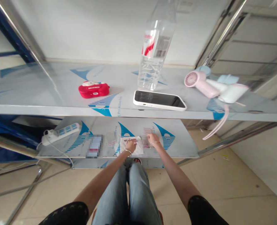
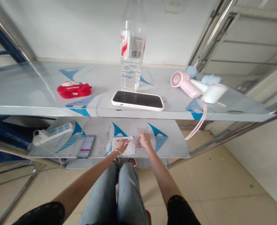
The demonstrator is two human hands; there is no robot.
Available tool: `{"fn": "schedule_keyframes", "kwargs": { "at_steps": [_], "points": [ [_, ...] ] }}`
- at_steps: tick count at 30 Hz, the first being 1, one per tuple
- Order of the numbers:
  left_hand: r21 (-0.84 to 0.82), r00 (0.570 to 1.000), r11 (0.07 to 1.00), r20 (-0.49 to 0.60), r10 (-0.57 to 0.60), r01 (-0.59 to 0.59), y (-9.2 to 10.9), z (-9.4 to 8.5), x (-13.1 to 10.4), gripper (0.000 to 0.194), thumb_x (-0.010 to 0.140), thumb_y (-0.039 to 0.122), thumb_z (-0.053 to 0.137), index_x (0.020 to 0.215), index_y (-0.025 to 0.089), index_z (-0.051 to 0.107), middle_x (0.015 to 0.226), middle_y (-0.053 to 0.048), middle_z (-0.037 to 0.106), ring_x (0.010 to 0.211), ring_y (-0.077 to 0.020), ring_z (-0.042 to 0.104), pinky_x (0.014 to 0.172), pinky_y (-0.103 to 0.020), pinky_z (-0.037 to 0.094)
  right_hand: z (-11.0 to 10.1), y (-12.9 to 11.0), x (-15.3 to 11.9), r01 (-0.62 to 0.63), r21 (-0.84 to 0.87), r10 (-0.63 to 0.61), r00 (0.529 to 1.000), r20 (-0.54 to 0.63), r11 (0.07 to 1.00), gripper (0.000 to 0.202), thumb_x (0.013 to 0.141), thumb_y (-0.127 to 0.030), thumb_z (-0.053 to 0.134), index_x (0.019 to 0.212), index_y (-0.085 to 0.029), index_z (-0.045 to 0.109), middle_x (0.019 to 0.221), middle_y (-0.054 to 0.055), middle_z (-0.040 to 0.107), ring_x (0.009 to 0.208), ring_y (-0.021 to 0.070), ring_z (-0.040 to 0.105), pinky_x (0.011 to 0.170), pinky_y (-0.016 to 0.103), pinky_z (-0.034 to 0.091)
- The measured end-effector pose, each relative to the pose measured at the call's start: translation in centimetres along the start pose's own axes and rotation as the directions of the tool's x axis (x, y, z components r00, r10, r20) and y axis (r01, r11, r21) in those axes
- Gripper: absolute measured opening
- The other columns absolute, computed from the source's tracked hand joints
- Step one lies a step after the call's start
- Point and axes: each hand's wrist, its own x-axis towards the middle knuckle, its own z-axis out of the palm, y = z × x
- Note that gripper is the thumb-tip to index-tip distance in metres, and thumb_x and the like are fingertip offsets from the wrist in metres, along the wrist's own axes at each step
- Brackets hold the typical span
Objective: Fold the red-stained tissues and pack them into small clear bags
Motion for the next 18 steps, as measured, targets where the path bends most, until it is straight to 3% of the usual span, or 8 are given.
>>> {"fn": "schedule_keyframes", "kwargs": {
  "at_steps": [5, 9, 14, 18],
  "points": [
    [0.128, 0.972, 0.984, -0.216, -0.09, 0.12, -3.6, -3.1, -2.0, 0.037, 0.085, 0.014, 0.043, 0.119, 0.017, 0.058, 0.13, -0.009, 0.055, 0.12, -0.0203, 0.049, 0.103, -0.037, 0.035, 1.1, -0.4, -0.3, -0.042, -0.03, 0.038, 0.991, -0.131, 0.999, 0.05, 0.082, -0.019, 0.053, 0.132, -0.017, 0.048, 0.126, 0.015, 0.052, 0.117, 0.0264, 0.046, 0.093, 0.033, 0.035],
    [0.196, 0.927, 0.95, -0.334, -0.168, 0.243, -7.0, -4.7, -3.7, 0.041, 0.084, 0.011, 0.04, 0.121, 0.015, 0.057, 0.134, -0.01, 0.051, 0.124, -0.0221, 0.045, 0.102, -0.039, 0.036, 2.9, -2.5, -2.8, -0.072, 0.057, 0.084, 0.966, -0.244, 0.996, 0.062, 0.08, -0.019, 0.053, 0.139, -0.011, 0.036, 0.133, 0.018, 0.044, 0.123, 0.0289, 0.038, 0.1, 0.037, 0.029],
    [0.253, 0.919, 0.914, -0.321, -0.23, 0.317, -10.2, -5.5, -5.5, 0.045, 0.081, 0.006, 0.041, 0.122, 0.017, 0.057, 0.129, -0.012, 0.055, 0.12, -0.0226, 0.049, 0.099, -0.037, 0.039, 8.7, -7.1, -10.4, 0.22, 0.22, -0.13, 0.923, -0.361, 0.951, 0.053, 0.081, -0.016, 0.048, 0.134, -0.012, 0.044, 0.133, 0.017, 0.044, 0.126, 0.028, 0.036, 0.103, 0.042, 0.03],
    [0.302, 0.955, 0.923, -0.248, -0.165, 0.238, -11.1, -6.3, -6.3, 0.044, 0.082, 0.007, 0.04, 0.118, 0.022, 0.061, 0.119, -0.009, 0.063, 0.113, -0.0218, 0.054, 0.092, -0.033, 0.043, 11.9, -9.2, -15.4, 0.363, 0.274, -0.257, 0.899, -0.354, 0.891, 0.04, 0.077, -0.014, 0.05, 0.115, -0.019, 0.06, 0.127, 0.014, 0.049, 0.118, 0.028, 0.044, 0.1, 0.044, 0.035]
  ]
}}
